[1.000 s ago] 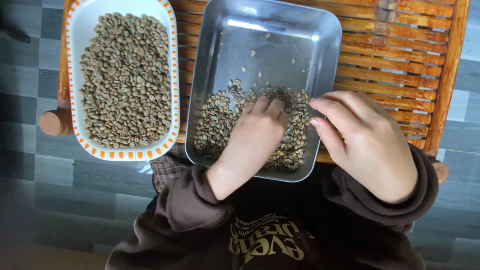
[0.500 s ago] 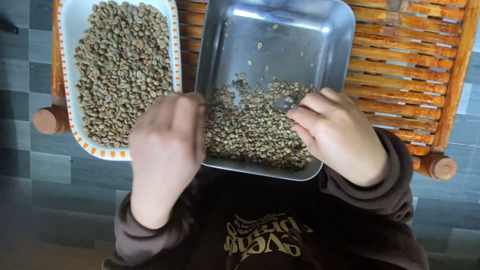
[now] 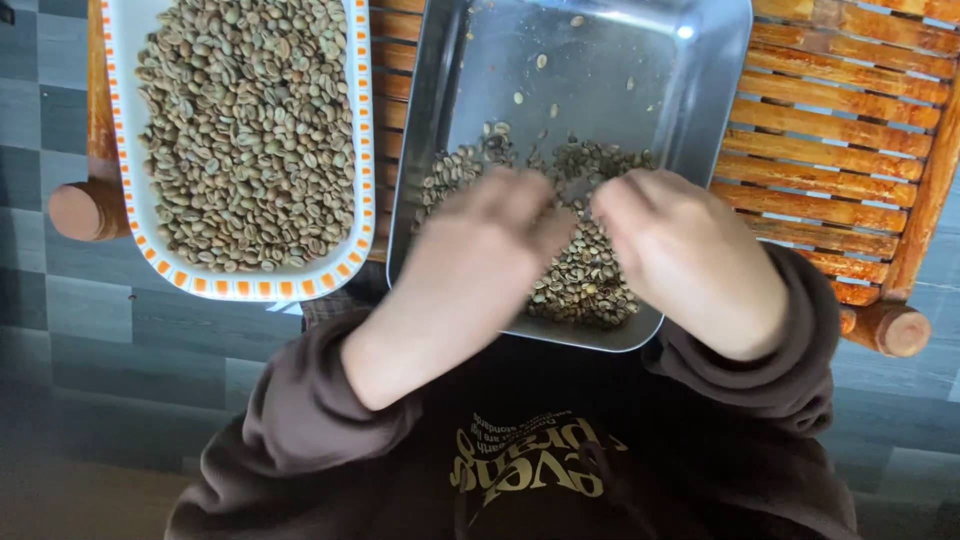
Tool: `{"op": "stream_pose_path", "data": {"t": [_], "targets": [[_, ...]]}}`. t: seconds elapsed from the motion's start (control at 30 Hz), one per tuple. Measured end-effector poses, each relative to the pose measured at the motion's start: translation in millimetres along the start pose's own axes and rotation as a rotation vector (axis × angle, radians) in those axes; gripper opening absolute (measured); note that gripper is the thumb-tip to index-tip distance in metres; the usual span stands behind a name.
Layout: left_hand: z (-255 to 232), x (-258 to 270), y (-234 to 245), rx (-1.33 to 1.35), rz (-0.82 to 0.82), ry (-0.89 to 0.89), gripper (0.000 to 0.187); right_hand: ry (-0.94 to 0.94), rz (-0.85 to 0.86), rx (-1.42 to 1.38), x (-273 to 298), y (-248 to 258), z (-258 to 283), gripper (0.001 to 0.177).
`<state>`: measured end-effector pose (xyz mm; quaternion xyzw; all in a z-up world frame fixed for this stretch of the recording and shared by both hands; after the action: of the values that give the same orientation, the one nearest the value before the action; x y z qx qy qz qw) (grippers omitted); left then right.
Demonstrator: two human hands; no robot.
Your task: Sorting through green coffee beans in a metal tray and transferring them to a plastic bowl.
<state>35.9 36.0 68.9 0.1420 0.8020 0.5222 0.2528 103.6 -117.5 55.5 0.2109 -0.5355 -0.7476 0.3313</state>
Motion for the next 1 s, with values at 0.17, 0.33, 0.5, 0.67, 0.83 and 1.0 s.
{"op": "stream_pose_path", "data": {"t": [0.17,0.33,0.5,0.67,0.83,1.0], "targets": [[-12.4,-7.8,-27.2,-0.030,-0.009,-0.063,0.011,-0.002,-0.025,-0.024,13.0,23.6,-6.4,0.026],[-5.8,-1.5,-32.3,-0.151,0.086,-0.058,0.004,-0.078,0.040,-0.056,23.8,45.5,10.1,0.039],[-12.6,0.0,-6.3,0.030,0.004,-0.041,0.009,-0.104,0.030,0.016,27.9,47.8,12.1,0.038],[-25.2,-9.4,-40.5,0.282,0.151,-0.140,0.012,-0.120,-0.031,0.004,28.9,50.5,13.0,0.037],[-9.5,-8.8,-46.7,0.048,0.165,-0.125,0.007,-0.144,-0.055,-0.024,32.2,55.5,12.0,0.037],[-2.4,-9.2,-3.2,-0.096,0.011,-0.054,0.008,-0.122,-0.080,-0.071,29.4,60.5,16.0,0.029]]}}
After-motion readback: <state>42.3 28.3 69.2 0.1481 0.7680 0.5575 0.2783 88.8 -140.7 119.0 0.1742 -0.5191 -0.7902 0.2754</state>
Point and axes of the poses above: each hand's wrist, its own x-axis away from the middle knuckle, its own y-axis out of the back of the hand, z = x × y, the point moved 4 cm from there along -x, towards the middle knuckle, and after that the axes turned 13 degrees about -y, right-handed, at the moved point
